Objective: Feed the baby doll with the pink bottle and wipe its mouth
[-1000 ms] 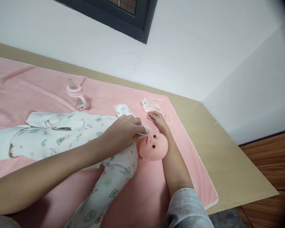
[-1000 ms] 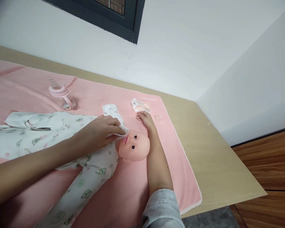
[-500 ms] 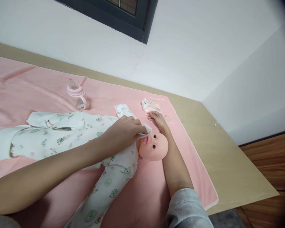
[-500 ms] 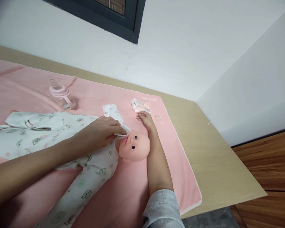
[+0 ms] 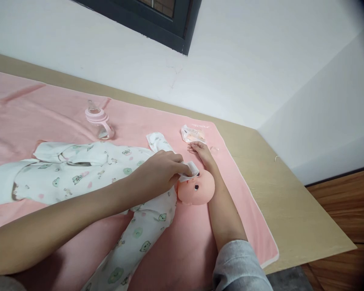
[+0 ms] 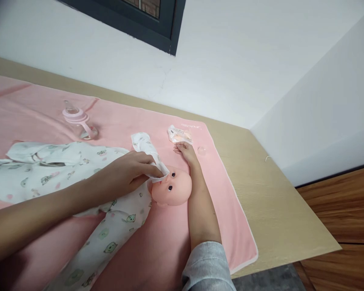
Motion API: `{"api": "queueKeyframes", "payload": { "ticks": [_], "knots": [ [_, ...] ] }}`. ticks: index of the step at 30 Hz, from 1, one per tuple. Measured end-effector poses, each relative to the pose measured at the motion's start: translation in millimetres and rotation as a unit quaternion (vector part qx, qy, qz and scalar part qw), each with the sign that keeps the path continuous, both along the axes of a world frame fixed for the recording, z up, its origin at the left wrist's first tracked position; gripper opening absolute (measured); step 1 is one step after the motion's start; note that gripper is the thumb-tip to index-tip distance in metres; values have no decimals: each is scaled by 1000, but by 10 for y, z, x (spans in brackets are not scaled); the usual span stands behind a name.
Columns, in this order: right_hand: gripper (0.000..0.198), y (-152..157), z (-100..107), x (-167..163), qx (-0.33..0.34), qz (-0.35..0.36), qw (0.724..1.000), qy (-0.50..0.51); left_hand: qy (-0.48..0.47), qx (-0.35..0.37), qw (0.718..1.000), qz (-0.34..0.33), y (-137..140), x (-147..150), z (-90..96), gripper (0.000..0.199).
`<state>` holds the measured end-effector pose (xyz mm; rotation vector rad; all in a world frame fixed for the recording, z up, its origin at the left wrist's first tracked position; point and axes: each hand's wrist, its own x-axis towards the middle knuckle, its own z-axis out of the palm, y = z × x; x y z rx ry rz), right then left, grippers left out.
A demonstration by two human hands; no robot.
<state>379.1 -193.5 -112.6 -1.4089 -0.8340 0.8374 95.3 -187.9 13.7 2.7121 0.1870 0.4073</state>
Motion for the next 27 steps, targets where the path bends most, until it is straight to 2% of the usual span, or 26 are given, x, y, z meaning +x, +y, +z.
{"api": "queueKeyframes", "payload": {
  "ticks": [20,27],
  "knots": [
    [11,-17,35,-22,-6,-5,1000,0,-31,22,999,-1,47,11,-92,42],
    [12,0,12,-17,-5,-3,1000,-1,-15,28,999,0,52,7,-91,42]
  ]
}}
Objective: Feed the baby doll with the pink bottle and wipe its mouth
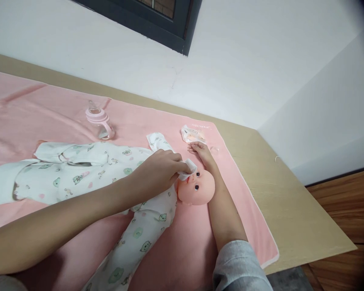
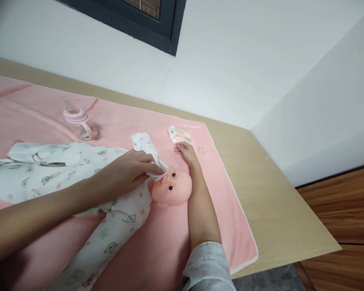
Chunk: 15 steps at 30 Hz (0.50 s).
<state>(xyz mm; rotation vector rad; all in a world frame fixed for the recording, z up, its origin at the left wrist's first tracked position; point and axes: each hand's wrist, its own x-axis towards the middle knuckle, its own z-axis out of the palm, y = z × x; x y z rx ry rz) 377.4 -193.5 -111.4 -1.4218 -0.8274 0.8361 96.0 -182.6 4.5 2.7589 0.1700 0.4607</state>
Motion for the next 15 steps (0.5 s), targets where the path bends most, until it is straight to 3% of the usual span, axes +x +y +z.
{"api": "queueKeyframes", "payload": {
  "ticks": [3,10,15],
  "knots": [
    [10,-2,-3,5,1,0,1000,0,2,-2,1000,3,2,7,-5,41],
    [9,12,-9,24,-7,1,1000,-2,-46,-18,999,1,2,29,-7,17],
    [11,12,-11,24,-7,-1,1000,-2,-48,-17,999,6,29,-14,98,19]
  ]
}}
